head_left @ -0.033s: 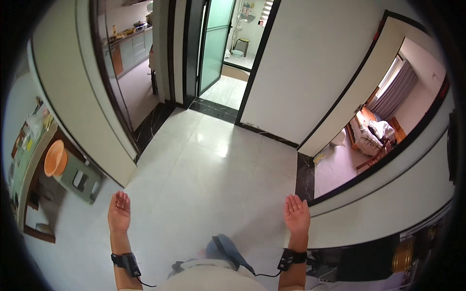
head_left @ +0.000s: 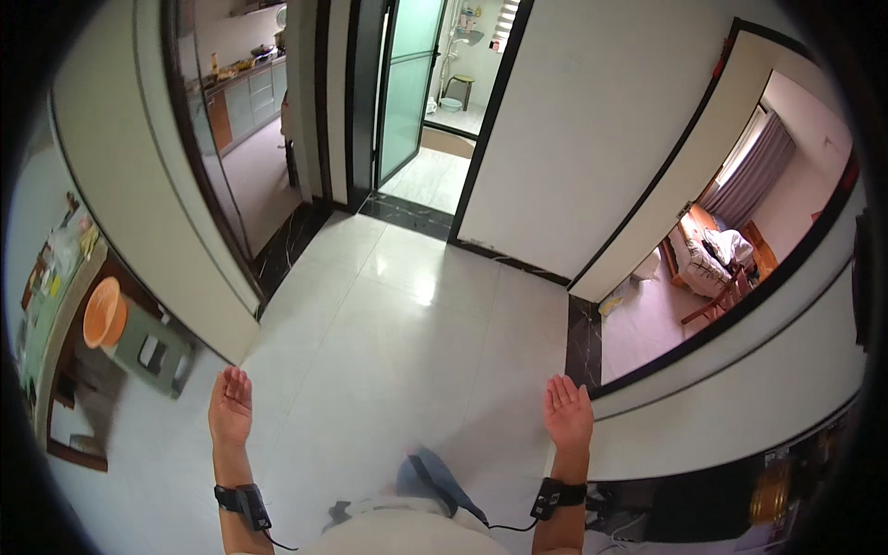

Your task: The person washes a white cloth by hand in a blue basin, scrubbing it against itself and using a bar of soap. After scrubbing, the person wrings out the cloth by hand.

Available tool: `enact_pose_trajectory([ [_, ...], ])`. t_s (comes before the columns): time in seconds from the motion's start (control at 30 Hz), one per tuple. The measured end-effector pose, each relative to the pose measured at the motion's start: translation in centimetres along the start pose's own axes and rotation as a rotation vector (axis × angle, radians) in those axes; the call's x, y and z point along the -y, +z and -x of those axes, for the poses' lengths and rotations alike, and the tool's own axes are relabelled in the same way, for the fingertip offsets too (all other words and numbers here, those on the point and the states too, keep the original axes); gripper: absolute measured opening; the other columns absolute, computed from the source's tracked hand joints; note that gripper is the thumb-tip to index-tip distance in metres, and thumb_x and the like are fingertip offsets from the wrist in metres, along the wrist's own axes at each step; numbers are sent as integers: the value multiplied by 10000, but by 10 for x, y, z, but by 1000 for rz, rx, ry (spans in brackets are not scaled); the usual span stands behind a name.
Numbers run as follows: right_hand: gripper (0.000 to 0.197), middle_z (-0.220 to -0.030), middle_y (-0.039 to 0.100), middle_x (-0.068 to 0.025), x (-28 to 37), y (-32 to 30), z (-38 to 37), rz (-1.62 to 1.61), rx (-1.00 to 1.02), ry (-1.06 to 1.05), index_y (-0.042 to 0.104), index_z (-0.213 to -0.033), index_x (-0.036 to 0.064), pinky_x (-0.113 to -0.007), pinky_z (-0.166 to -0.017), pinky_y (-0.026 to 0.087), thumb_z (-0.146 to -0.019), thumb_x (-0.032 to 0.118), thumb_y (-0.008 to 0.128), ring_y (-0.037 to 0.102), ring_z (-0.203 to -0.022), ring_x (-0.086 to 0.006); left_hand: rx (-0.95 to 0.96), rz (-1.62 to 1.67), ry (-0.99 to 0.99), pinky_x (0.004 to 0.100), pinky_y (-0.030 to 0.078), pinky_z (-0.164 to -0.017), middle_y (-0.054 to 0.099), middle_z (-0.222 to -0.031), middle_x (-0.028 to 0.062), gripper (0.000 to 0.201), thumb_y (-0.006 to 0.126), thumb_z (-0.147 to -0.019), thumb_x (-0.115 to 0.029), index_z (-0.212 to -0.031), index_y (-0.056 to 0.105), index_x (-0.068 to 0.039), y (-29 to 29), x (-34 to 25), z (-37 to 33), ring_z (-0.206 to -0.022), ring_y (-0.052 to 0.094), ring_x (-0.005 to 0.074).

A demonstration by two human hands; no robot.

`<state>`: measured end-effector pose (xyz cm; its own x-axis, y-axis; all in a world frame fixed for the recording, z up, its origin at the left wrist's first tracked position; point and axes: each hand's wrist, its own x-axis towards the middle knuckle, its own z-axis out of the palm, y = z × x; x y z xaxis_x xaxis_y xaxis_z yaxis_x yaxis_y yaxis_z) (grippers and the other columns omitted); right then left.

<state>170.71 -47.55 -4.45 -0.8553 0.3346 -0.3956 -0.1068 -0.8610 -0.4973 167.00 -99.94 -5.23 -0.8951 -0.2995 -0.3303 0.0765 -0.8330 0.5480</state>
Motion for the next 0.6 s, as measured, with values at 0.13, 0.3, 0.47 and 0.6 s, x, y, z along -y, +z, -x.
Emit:
enact_pose_trajectory([
  [0.13, 396, -1062, 540, -158, -3, 18, -97, -120, -21, -18, 516, -1030, -19, -391, -914, 388, -895, 326, 376, 481, -1048, -279, -37, 3, -25, 263, 480, -771, 594, -882, 57, 181, 492, -866, -183, -935, 547, -25, 62, 27, -93, -859, 563, 160],
  [0.3, 406, -1105, 506, -199, -22, 92, -245, -153, 108, 47, 473, -1069, -42, -400, -917, 384, -890, 311, 382, 476, -1049, -312, 170, -38, 31, 262, 481, -776, 593, -912, 58, 193, 469, -876, -169, -960, 551, -14, 89, 35, -226, -861, 563, 158],
  [0.47, 417, -1117, 496, -213, -64, 228, -366, -10, 296, 219, 467, -1066, -61, -404, -932, 368, -905, 302, 338, 460, -1074, -327, 143, -99, 58, 258, 474, -829, 584, -1003, 68, 250, 464, -879, -192, -1032, 541, -10, 159, 30, -330, -941, 552, 155],
  [0.6, 453, -1121, 495, -214, -101, 277, -447, 50, 376, 351, 468, -1069, -58, -384, -927, 379, -917, 332, 294, 474, -1070, -316, -19, -135, 64, 278, 461, -868, 572, -1033, 109, 291, 433, -891, -164, -1091, 498, 37, 184, 53, -426, -980, 540, 191],
])
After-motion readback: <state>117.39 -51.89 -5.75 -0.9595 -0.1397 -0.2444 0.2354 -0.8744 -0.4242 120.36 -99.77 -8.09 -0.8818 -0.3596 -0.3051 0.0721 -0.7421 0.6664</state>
